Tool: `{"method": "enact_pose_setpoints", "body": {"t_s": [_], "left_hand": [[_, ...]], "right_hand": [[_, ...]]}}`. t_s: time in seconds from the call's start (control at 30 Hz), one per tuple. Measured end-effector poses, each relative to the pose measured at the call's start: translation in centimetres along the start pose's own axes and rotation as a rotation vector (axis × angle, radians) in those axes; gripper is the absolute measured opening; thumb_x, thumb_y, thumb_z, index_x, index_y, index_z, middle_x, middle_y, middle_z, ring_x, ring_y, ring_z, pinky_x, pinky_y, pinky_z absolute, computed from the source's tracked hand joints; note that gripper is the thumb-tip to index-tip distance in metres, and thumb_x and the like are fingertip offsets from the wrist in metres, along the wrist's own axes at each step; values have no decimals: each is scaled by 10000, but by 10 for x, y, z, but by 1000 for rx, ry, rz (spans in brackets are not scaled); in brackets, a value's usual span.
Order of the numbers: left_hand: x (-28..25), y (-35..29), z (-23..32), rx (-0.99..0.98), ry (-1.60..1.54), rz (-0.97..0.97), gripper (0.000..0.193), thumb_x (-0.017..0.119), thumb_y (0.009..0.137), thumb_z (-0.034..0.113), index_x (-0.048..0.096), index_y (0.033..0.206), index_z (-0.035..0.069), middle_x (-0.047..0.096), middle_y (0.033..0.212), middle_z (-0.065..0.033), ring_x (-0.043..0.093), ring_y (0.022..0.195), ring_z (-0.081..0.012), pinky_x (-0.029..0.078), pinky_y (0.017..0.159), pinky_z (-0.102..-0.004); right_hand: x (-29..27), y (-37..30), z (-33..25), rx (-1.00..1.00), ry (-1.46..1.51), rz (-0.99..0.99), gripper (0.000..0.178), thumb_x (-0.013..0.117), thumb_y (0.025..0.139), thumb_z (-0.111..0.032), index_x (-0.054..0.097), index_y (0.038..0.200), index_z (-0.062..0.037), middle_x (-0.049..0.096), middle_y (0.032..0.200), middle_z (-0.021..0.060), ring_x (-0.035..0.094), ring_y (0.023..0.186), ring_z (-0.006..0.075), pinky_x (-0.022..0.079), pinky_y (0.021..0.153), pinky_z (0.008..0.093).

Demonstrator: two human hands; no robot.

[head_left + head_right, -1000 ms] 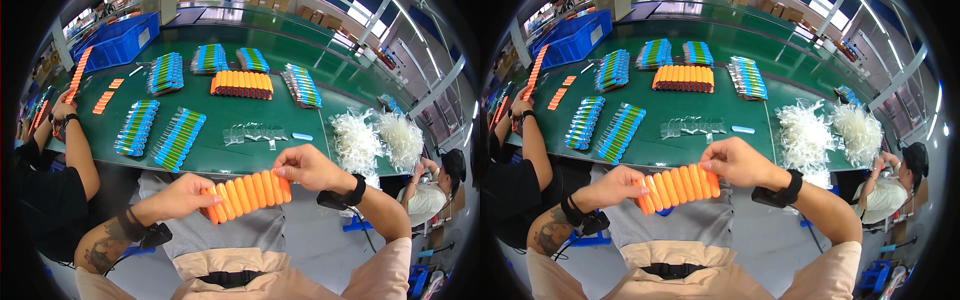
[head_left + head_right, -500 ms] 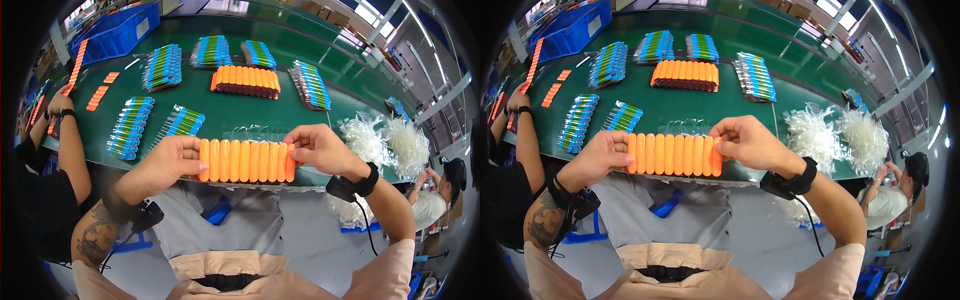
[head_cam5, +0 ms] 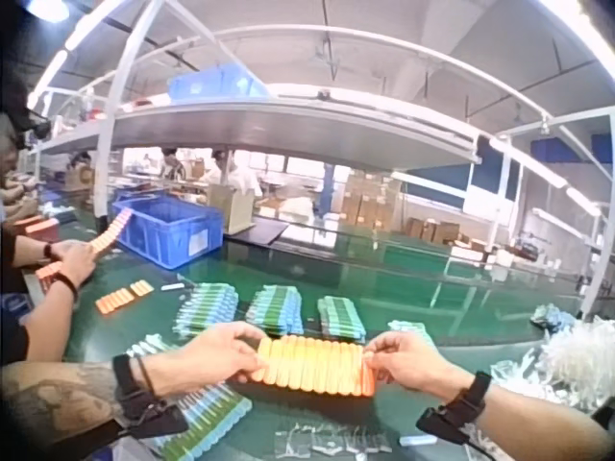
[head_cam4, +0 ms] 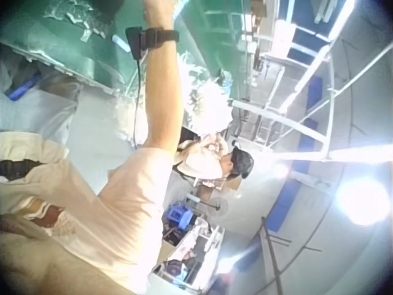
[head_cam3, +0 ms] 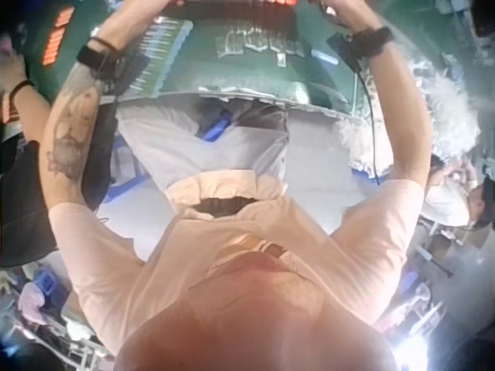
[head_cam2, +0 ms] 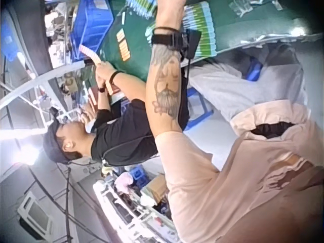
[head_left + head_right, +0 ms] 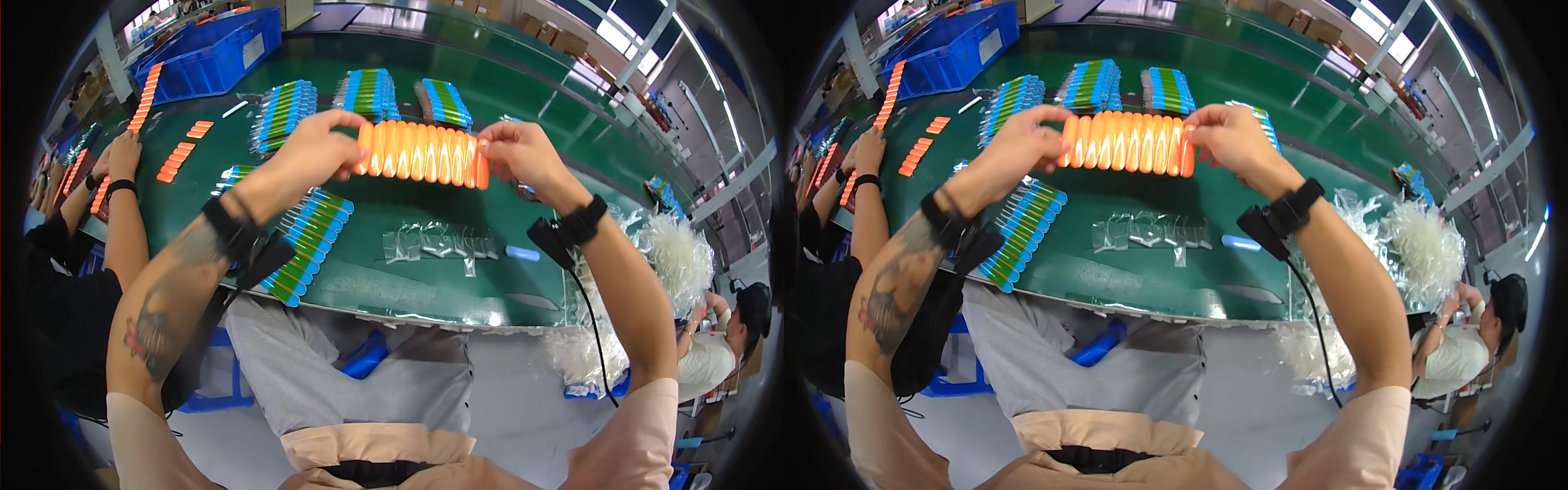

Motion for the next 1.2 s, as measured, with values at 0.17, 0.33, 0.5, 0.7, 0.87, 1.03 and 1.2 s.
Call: {"method": "enact_pose_setpoints", "body": {"t_s": [0.17,0.33,0.5,0.7,0.87,1.03,1.2], "left_hand": [[3,67,1,50,122,89,462,684,897,74,564,1332,-24,677,898,-60,618,732,-112,500,644,-259],[-12,98,-35,83,469,104,553,722,892,140,554,1367,-90,653,974,-94,620,802,-143,515,687,-305],[-3,56,-5,301,564,218,566,756,871,183,575,1355,-48,656,1096,-156,635,947,-224,532,854,-362],[65,-37,19,499,782,-54,619,751,848,208,541,1395,10,498,1421,-230,461,1354,-404,398,1126,-465],[49,-10,20,621,1013,130,586,702,907,275,536,1411,26,481,1462,-221,432,1379,-411,390,1119,-519],[41,2,3,613,1213,3,538,675,931,321,567,1389,60,476,1481,-215,448,1369,-406,395,1105,-537],[29,-9,4,588,1095,181,494,702,908,284,601,1341,69,510,1431,-209,488,1315,-413,421,1080,-518]], "right_hand": [[-26,47,23,72,-39,165,157,649,941,-159,709,1030,-45,692,832,8,647,677,93,497,570,269],[-13,62,47,-18,-351,153,448,684,925,-349,711,1173,23,727,1072,242,688,1085,363,519,947,420],[-13,25,29,-75,-470,201,563,687,909,-411,651,1287,4,631,1262,275,625,1188,396,491,1013,433],[49,9,-20,-473,-788,104,693,748,871,-438,575,1393,-16,444,1519,272,502,1341,436,428,1112,469],[44,8,-21,-597,-817,169,374,732,880,-279,702,1135,-8,685,1252,205,648,1153,381,517,989,454],[53,12,-20,-596,-831,125,346,757,845,-208,699,1130,-20,677,1260,207,651,1130,383,524,970,459],[53,-2,-41,-655,-859,268,396,788,804,-269,700,1093,-12,705,1146,189,671,1069,372,533,945,460]]}}
Point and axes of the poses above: each hand's wrist, its own y-axis towards the middle knuckle, its own x-axis out of the palm, z = x × y, the point moved 10 cm from there along y, towards the middle knuckle
